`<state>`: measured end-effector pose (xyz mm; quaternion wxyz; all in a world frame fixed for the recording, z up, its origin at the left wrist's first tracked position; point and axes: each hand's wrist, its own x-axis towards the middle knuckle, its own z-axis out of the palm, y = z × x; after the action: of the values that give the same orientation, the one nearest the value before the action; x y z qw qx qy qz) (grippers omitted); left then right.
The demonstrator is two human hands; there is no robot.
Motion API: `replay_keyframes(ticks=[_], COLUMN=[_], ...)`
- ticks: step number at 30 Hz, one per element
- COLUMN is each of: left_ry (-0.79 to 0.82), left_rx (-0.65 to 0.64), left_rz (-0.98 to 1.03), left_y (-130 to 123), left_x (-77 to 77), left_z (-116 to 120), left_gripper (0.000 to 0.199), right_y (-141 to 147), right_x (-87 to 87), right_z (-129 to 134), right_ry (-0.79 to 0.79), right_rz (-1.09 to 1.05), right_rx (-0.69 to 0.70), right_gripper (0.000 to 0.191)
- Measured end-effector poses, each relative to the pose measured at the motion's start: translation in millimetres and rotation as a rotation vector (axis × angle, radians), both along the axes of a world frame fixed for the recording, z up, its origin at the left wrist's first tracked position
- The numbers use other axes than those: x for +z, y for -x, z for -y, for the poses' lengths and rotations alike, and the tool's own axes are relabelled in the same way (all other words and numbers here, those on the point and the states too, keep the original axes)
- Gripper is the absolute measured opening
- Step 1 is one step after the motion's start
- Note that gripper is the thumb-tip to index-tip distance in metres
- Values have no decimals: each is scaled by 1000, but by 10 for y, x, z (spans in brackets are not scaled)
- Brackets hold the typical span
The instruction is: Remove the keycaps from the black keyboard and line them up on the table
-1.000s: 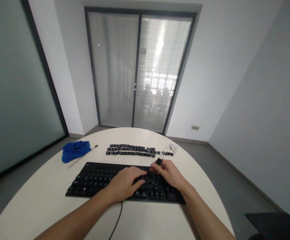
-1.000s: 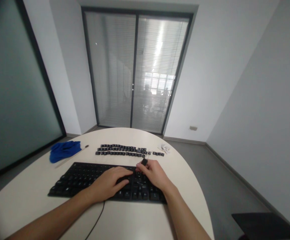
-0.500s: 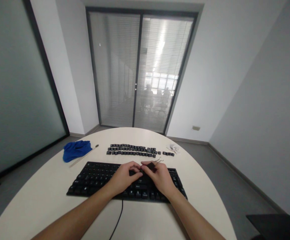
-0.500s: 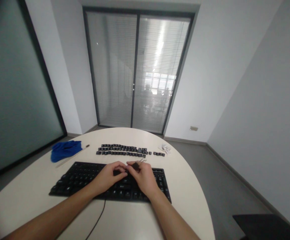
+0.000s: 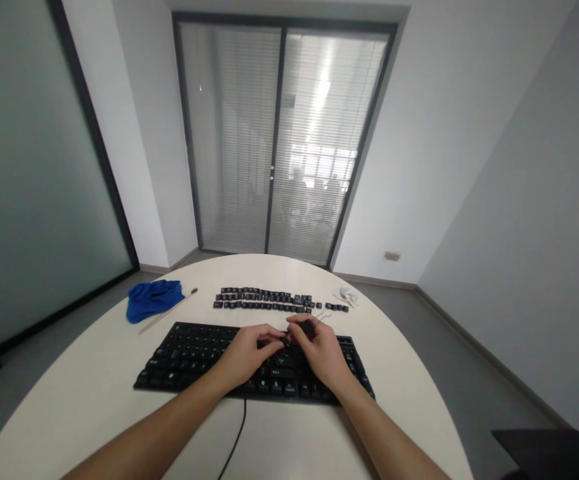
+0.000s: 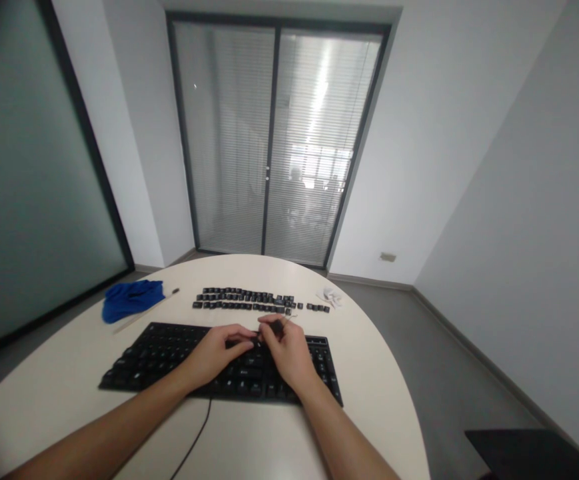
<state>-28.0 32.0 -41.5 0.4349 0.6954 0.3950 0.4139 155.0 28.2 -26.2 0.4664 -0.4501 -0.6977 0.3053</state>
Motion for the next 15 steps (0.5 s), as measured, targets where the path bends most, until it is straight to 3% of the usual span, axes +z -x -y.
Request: replay_keyframes(ticks=[4, 8, 15], left_ry=[35, 64, 94], left_rx=[60, 63, 71], left_rz=[42, 90, 79], left_y=[0, 7, 14], left_x=[-12, -34, -16], left_z=[-24, -52, -37], left_gripper=[18, 20, 20], right_y=[-80, -138, -137], right_x=[5, 8, 8], right_z=[-23, -26, 2], right_ry=[-75, -235, -247], right_rz=[74, 261, 368], right_rx=[-14, 92, 148], right_gripper=[23, 16, 18])
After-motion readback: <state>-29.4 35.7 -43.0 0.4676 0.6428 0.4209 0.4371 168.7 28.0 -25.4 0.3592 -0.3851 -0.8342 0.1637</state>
